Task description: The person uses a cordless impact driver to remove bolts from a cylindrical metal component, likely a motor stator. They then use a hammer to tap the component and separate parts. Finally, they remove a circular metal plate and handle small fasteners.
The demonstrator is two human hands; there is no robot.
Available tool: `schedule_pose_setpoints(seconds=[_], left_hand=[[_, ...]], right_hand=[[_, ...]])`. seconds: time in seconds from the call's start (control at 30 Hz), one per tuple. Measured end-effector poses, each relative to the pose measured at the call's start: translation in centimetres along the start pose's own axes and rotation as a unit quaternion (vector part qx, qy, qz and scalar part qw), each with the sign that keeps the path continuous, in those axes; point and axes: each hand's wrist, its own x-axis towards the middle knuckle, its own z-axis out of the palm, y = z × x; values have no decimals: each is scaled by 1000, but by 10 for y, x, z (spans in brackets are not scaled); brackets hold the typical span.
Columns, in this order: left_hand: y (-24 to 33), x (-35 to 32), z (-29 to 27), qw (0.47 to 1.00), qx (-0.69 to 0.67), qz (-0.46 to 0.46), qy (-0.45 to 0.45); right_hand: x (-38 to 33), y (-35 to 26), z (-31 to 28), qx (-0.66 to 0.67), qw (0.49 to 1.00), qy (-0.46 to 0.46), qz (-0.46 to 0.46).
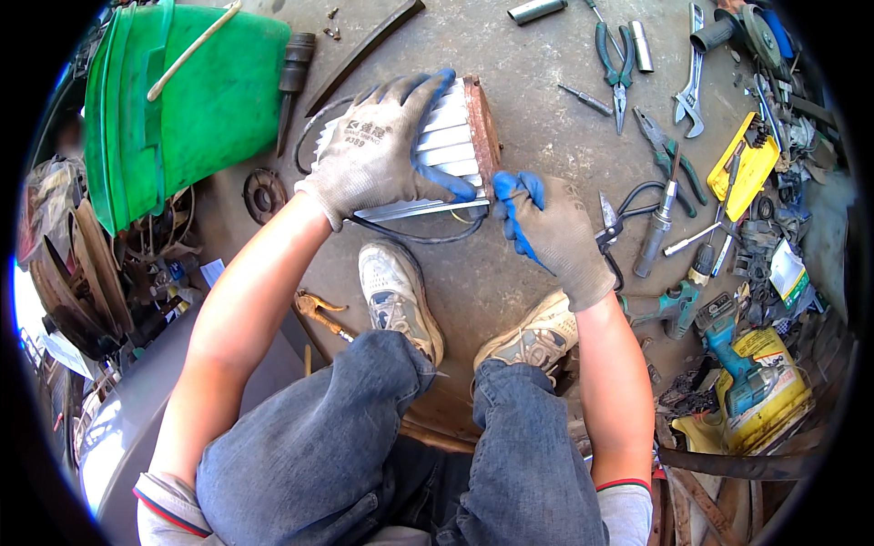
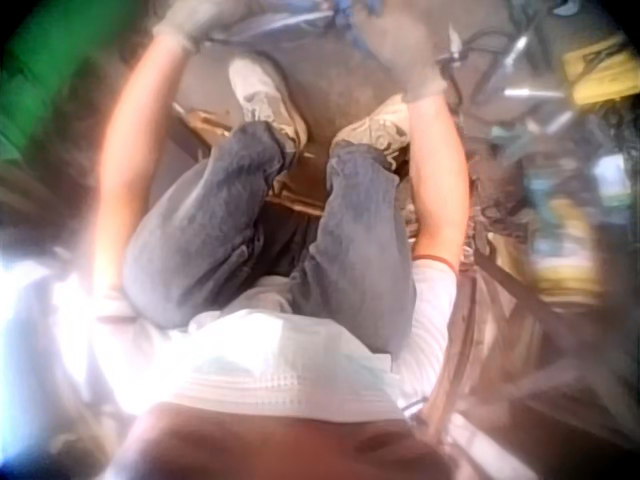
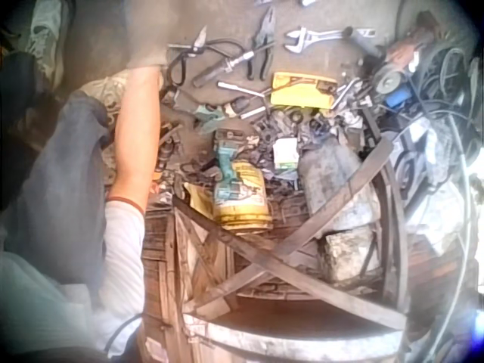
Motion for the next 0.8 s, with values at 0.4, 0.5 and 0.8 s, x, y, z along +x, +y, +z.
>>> schedule_pose_setpoints(seconds=[0.4, 0.5, 0.8], left_hand=[[-2, 0, 1, 998, -51, 5, 23], [-42, 4, 3, 882, -464, -70, 51], [-49, 4, 2, 624, -752, -134, 165]], right_hand=[[-13, -4, 9, -99, 981, 102, -134], [-10, -8, 1, -45, 994, 40, -89], [-2, -6, -5, -51, 998, -15, -25]])
